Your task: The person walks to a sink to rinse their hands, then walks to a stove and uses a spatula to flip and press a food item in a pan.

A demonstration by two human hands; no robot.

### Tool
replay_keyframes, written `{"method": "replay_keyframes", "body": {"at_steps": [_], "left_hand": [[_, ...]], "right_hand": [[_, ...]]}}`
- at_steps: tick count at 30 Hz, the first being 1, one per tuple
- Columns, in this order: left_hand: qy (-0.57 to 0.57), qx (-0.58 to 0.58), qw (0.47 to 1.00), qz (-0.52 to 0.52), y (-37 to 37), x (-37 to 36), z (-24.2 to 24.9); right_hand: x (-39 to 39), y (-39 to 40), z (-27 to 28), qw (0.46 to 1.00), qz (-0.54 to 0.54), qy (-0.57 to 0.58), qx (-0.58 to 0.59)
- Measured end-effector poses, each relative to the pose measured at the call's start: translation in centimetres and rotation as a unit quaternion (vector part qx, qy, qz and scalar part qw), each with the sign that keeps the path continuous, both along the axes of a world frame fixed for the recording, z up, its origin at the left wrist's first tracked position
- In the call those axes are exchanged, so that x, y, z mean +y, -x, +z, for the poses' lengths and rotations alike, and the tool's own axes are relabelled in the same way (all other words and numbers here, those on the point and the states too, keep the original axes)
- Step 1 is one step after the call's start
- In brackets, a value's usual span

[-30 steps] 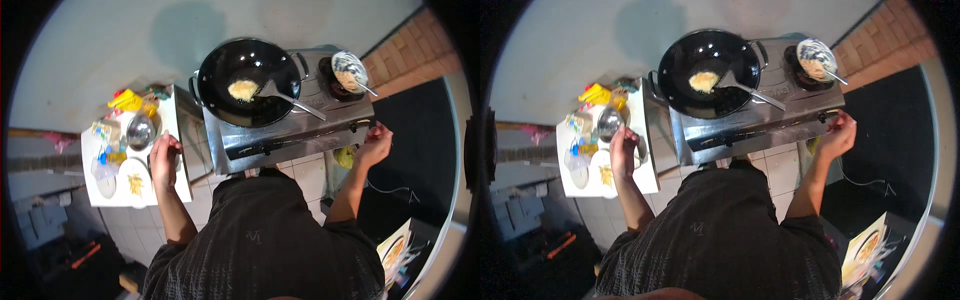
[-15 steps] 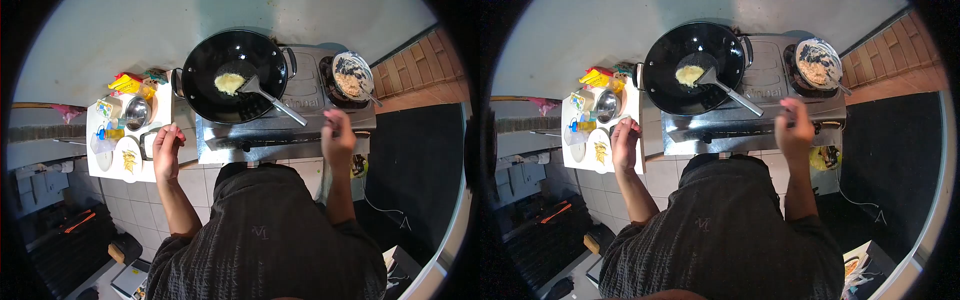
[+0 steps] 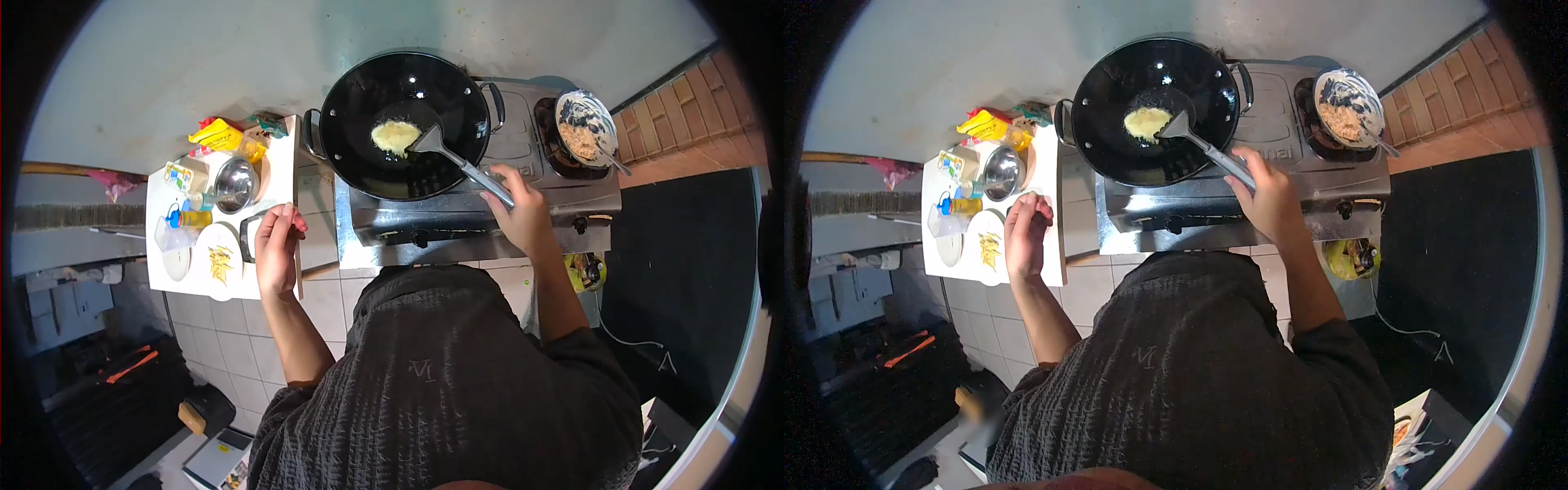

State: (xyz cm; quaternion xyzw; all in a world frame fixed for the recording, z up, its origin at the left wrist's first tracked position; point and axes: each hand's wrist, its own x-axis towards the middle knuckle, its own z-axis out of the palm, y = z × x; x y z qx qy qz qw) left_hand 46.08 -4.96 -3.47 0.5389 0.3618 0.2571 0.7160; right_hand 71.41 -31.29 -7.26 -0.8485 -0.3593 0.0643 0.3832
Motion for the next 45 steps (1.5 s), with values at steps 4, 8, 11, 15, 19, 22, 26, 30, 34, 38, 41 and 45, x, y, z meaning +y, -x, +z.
{"method": "replay_keyframes", "body": {"at_steps": [4, 8, 11, 15, 19, 22, 26, 30, 34, 38, 41, 45], "left_hand": [[0.025, -0.001, 1.0, -0.013, 0.7, 1.9, -0.6], [0.019, -0.001, 0.999, -0.04, 0.6, 3.6, -1.0], [0.018, -0.009, 0.999, -0.051, 0.3, 4.4, -0.4], [0.02, -0.022, 0.998, -0.05, 0.1, 5.6, -0.5], [0.025, -0.022, 0.998, -0.049, 0.4, 6.1, -0.8], [0.025, -0.015, 0.998, -0.057, 0.6, 6.0, -0.7], [0.028, -0.012, 0.998, -0.054, 0.6, 6.0, -1.0], [0.024, -0.011, 0.998, -0.052, 0.7, 5.8, -0.8], [0.016, -0.005, 0.999, -0.044, 1.0, 5.4, -0.8], [0.021, -0.009, 0.999, -0.037, 1.3, 5.3, -1.4], [0.023, -0.009, 0.999, -0.032, 1.3, 5.1, -1.6], [0.02, -0.002, 1.0, -0.018, 1.3, 4.7, -1.2]], "right_hand": [[1.6, -0.2, 0.4, 0.987, 0.058, -0.143, -0.052], [3.0, 0.2, 0.8, 0.987, 0.065, -0.146, 0.01], [4.4, 0.3, 0.8, 0.984, 0.071, -0.159, -0.036], [6.3, -0.7, 0.5, 0.944, 0.083, -0.212, -0.239], [7.5, -1.9, 1.7, 0.914, 0.079, -0.19, -0.349], [8.5, -2.3, 2.0, 0.912, 0.065, -0.184, -0.36], [10.9, -2.5, 2.8, 0.901, 0.071, -0.185, -0.385], [13.4, -2.8, 3.4, 0.897, 0.013, -0.188, -0.4], [14.4, -3.9, 3.2, 0.886, -0.08, -0.167, -0.425], [15.1, -4.5, 3.3, 0.897, -0.129, -0.13, -0.402], [15.8, -4.4, 3.0, 0.924, -0.123, -0.124, -0.339], [16.3, -4.2, 3.2, 0.94, -0.131, -0.155, -0.274]]}}
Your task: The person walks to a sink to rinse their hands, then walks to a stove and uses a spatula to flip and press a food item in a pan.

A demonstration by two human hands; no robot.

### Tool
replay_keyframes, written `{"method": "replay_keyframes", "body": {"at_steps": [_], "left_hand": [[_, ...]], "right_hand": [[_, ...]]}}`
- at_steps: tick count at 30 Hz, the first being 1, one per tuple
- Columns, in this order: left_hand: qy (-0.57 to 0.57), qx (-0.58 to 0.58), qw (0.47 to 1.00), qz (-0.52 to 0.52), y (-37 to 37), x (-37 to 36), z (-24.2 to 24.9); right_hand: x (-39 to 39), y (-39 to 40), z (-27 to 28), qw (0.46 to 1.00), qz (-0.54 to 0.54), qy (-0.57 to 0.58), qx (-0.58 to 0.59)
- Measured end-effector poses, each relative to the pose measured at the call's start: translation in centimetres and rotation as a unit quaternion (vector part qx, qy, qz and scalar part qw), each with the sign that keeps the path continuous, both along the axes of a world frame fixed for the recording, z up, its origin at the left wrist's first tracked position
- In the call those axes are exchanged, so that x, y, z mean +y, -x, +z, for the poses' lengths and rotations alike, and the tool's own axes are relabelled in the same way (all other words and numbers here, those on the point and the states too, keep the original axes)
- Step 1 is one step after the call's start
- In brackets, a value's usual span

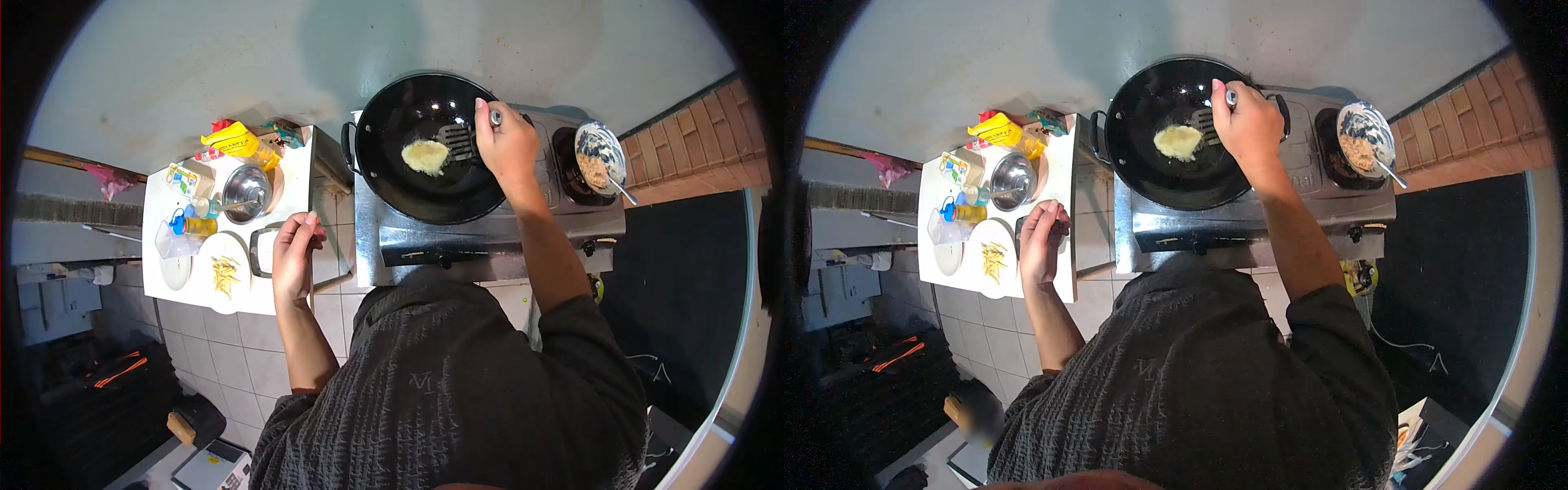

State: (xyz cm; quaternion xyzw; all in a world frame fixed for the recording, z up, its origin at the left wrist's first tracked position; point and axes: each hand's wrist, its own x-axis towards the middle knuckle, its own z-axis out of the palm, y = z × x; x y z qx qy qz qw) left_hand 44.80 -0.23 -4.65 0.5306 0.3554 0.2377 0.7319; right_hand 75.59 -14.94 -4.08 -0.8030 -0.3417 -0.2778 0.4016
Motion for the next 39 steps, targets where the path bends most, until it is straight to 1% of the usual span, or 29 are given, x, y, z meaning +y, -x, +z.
{"method": "replay_keyframes", "body": {"at_steps": [1, 2, 4, 5, 8, 9, 11, 15, 17, 18, 20, 21, 23, 24, 26, 30, 32, 33, 35, 39], "left_hand": [[0.002, -0.001, 1.0, 0.003, 0.3, -0.2, -0.1], [0.003, -0.003, 1.0, 0.004, 0.6, -0.3, -0.2], [0.005, -0.006, 1.0, 0.008, 0.7, -0.1, -0.4], [0.011, -0.005, 1.0, 0.011, 1.0, -0.2, -0.5], [0.01, 0.001, 1.0, 0.023, 1.0, -0.5, -0.3], [0.01, 0.001, 1.0, 0.025, 1.1, -0.6, -0.3], [0.002, 0.001, 1.0, 0.021, 1.1, -0.7, -0.3], [0.011, -0.001, 1.0, 0.022, 1.2, -0.6, -0.4], [0.007, -0.002, 1.0, 0.017, 1.3, -0.3, -0.8], [0.009, -0.001, 1.0, 0.021, 1.2, -0.3, -0.7], [0.014, -0.002, 1.0, 0.019, 1.2, -0.2, -0.8], [0.016, -0.005, 1.0, 0.017, 1.2, -0.1, -0.8], [0.018, -0.001, 1.0, 0.013, 1.0, 0.0, -0.8], [0.018, -0.001, 1.0, 0.012, 0.9, 0.0, -0.8], [0.022, -0.002, 1.0, 0.003, 0.9, 0.4, -0.9], [0.017, -0.008, 1.0, -0.006, 0.9, 0.8, -0.9], [0.019, -0.005, 1.0, -0.002, 1.0, 0.8, -0.8], [0.02, -0.005, 1.0, 0.0, 1.1, 0.9, -0.8], [0.023, -0.001, 1.0, 0.0, 1.2, 1.2, -0.9], [0.031, -0.011, 0.999, 0.013, 0.8, 1.6, -0.5]], "right_hand": [[-0.2, 0.3, -0.1, 0.999, -0.008, 0.007, 0.039], [-0.2, 0.5, -0.3, 0.999, -0.006, 0.009, 0.043], [0.3, 0.1, -0.6, 0.989, -0.008, -0.048, 0.138], [0.3, -0.2, -1.0, 0.989, -0.007, -0.046, 0.139], [0.6, -1.4, -1.2, 0.977, -0.037, 0.046, 0.206], [0.5, -1.5, -1.0, 0.977, -0.035, 0.047, 0.206], [0.1, -1.7, -0.6, 0.975, 0.002, 0.105, 0.196], [-1.1, -1.6, -1.2, 0.978, 0.04, 0.114, 0.169], [-2.0, -1.0, -1.4, 0.99, 0.069, 0.055, 0.109], [-2.4, -0.7, -1.4, 0.99, 0.068, 0.057, 0.11], [-3.0, 0.0, -1.2, 0.986, 0.053, 0.008, 0.161], [-3.2, -0.1, -1.6, 0.985, 0.05, 0.009, 0.164], [-3.4, -0.5, -2.4, 0.981, -0.028, 0.063, 0.18], [-3.6, -0.5, -2.6, 0.981, -0.033, 0.065, 0.182], [-3.3, -0.1, -2.2, 0.974, -0.027, 0.072, 0.213], [-2.9, 0.9, -1.6, 0.977, -0.033, 0.051, 0.203], [-3.2, 1.9, -1.3, 0.981, -0.001, 0.009, 0.194], [-3.3, 2.3, -1.3, 0.981, 0.0, 0.011, 0.194], [-3.8, 3.0, -1.2, 0.975, 0.006, -0.029, 0.221], [-5.3, 4.3, -1.5, 0.965, 0.012, -0.061, 0.254]]}}
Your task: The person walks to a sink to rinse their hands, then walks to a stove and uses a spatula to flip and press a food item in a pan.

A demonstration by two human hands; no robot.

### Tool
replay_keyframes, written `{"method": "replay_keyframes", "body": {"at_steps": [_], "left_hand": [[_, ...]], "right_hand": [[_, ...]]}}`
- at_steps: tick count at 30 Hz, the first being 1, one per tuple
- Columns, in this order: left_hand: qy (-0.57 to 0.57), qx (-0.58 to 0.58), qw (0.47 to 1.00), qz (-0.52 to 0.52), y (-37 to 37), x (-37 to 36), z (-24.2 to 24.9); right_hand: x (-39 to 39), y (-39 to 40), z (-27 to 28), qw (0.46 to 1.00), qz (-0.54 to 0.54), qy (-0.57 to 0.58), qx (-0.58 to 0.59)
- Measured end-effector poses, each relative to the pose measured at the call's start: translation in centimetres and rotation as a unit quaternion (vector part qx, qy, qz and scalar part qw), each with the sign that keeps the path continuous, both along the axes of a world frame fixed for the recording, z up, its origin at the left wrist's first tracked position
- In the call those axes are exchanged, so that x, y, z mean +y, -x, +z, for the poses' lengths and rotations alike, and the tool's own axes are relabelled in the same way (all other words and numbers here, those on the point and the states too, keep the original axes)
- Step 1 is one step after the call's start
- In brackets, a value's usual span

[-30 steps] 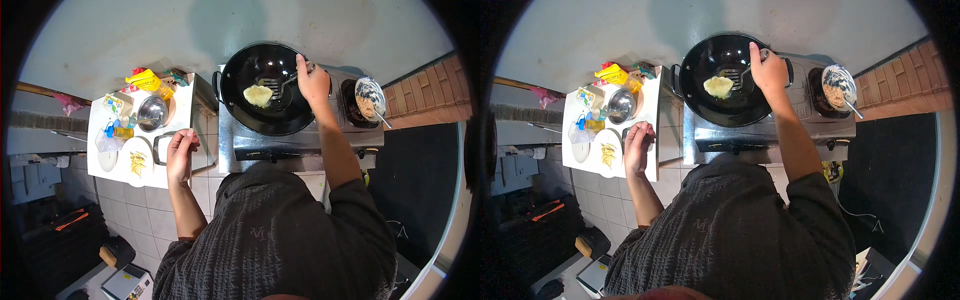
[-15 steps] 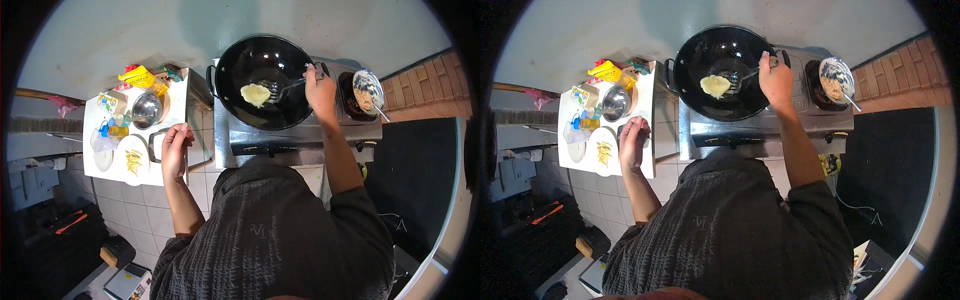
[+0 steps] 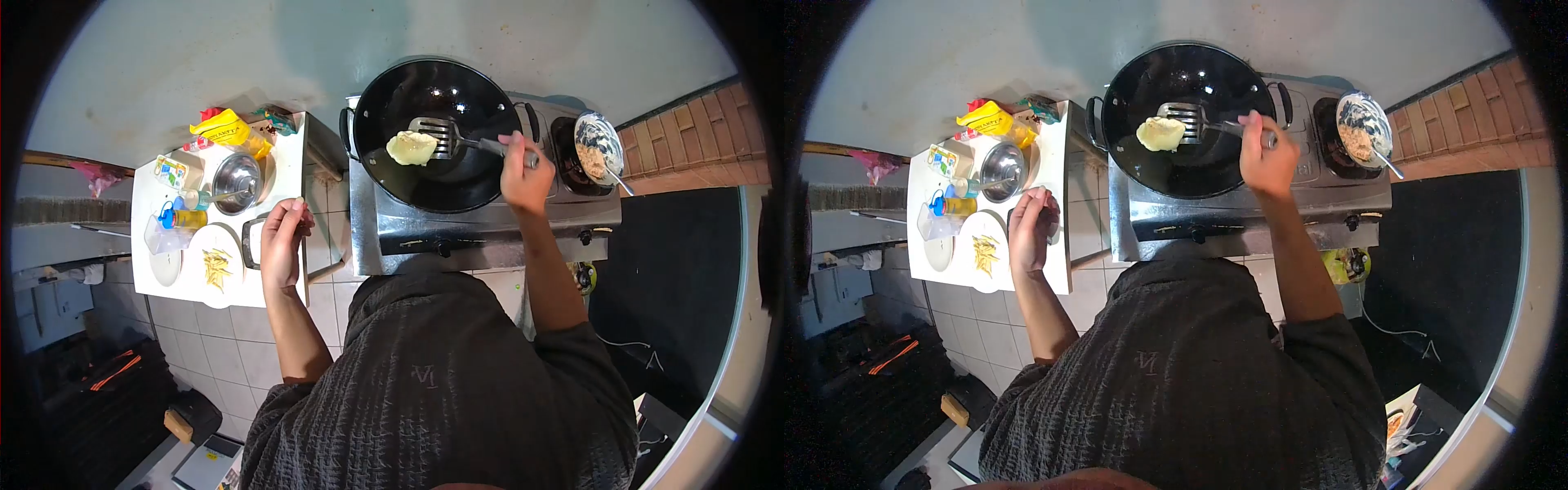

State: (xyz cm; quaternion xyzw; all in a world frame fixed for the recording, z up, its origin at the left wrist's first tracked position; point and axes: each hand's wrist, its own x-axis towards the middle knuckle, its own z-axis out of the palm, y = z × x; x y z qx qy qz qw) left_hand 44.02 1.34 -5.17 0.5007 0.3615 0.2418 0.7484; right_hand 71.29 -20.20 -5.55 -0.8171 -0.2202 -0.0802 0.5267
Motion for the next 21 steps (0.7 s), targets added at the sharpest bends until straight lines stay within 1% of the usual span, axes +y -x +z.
{"method": "replay_keyframes", "body": {"at_steps": [2, 3, 4, 6, 8, 10, 12, 14, 17, 21], "left_hand": [[-0.018, -0.012, 1.0, -0.013, 0.0, 0.4, 0.0], [-0.016, -0.013, 1.0, -0.013, -0.2, 0.5, 0.1], [-0.019, -0.011, 1.0, -0.007, -0.4, 0.6, 0.3], [-0.02, -0.009, 1.0, -0.008, -0.6, 0.8, 0.1], [-0.017, -0.02, 0.999, -0.031, -0.7, 1.4, -0.2], [-0.015, -0.018, 0.999, -0.036, -1.2, 1.4, -0.1], [-0.011, -0.018, 0.999, -0.041, -1.7, 1.5, -0.1], [-0.017, -0.018, 0.998, -0.05, -2.2, 1.8, -0.1], [-0.019, -0.018, 0.998, -0.063, -2.9, 2.1, -0.1], [-0.003, -0.021, 0.997, -0.079, -3.3, 2.8, -0.5]], "right_hand": [[-0.9, 1.0, -0.1, 0.998, 0.036, -0.043, -0.029], [-1.4, 1.6, 0.2, 0.997, 0.057, -0.044, -0.039], [-1.8, 1.8, 0.2, 0.997, 0.056, -0.042, -0.038], [-3.0, 2.2, 0.0, 0.986, 0.11, -0.022, -0.126], [-3.9, 3.0, -0.1, 0.985, 0.119, -0.03, -0.124], [-4.6, 3.3, -0.7, 0.97, 0.18, -0.042, -0.158], [-5.1, 3.9, -0.4, 0.969, 0.179, -0.033, -0.168], [-5.4, 4.3, 0.0, 0.966, 0.177, 0.006, -0.189], [-5.6, 4.3, 0.1, 0.962, 0.195, 0.006, -0.188], [-5.4, 4.7, 0.3, 0.969, 0.16, 0.012, -0.187]]}}
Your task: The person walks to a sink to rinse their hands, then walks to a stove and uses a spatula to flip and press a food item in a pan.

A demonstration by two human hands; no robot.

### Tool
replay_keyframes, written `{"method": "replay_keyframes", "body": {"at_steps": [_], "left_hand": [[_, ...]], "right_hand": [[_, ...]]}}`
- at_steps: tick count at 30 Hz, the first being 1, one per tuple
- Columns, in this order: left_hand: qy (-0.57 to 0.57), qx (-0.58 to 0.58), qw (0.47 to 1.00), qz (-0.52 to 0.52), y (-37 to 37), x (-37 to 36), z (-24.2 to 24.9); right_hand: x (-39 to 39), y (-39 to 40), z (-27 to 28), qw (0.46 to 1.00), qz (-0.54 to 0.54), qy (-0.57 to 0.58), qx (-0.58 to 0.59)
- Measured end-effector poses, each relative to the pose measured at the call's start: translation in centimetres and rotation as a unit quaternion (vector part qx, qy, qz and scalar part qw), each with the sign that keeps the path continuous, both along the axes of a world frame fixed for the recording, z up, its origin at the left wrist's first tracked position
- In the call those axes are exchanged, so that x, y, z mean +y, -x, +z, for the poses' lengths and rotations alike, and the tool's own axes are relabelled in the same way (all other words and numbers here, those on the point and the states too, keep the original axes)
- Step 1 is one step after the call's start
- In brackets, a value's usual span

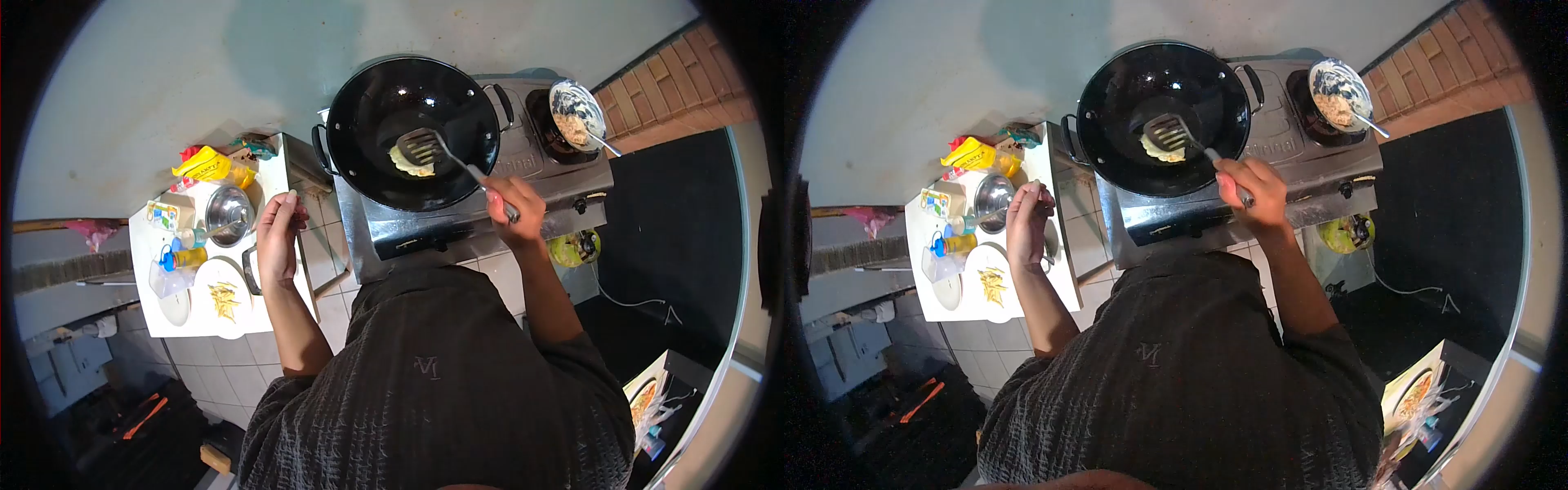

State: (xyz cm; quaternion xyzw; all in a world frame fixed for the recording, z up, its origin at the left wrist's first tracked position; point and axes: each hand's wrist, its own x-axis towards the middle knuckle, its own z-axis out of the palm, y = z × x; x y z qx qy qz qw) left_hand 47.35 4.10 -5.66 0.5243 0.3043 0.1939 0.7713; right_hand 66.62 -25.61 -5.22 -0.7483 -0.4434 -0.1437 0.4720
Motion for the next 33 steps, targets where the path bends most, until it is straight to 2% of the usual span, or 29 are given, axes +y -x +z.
{"method": "replay_keyframes", "body": {"at_steps": [3, 6, 13, 15, 17, 22, 31, 33], "left_hand": [[0.009, 0.008, 1.0, 0.0, -0.3, 0.2, 0.1], [0.007, 0.01, 1.0, -0.018, -0.5, 0.8, -0.4], [-0.019, 0.047, 0.997, -0.06, -0.7, 1.5, -1.8], [-0.014, 0.06, 0.995, -0.078, -0.7, 1.7, -2.3], [-0.012, 0.055, 0.994, -0.088, -0.5, 2.0, -2.7], [-0.015, 0.069, 0.989, -0.128, 0.3, 2.5, -3.0], [-0.014, 0.061, 0.992, -0.112, 0.1, 2.5, -2.5], [-0.023, 0.057, 0.992, -0.108, 0.2, 2.3, -1.9]], "right_hand": [[0.7, -0.1, 0.3, 0.997, -0.067, -0.009, -0.023], [1.5, 0.2, 0.8, 0.986, -0.156, -0.024, 0.048], [3.5, 2.3, 0.0, 0.979, -0.156, -0.011, 0.133], [4.3, 2.7, 0.0, 0.967, -0.188, -0.007, 0.171], [4.6, 2.6, -0.4, 0.968, -0.201, 0.009, 0.152], [5.6, 2.7, 0.2, 0.96, -0.239, -0.036, 0.141], [6.1, 2.9, -0.5, 0.963, -0.222, -0.009, 0.154], [6.1, 2.7, 0.2, 0.941, -0.244, -0.041, 0.232]]}}
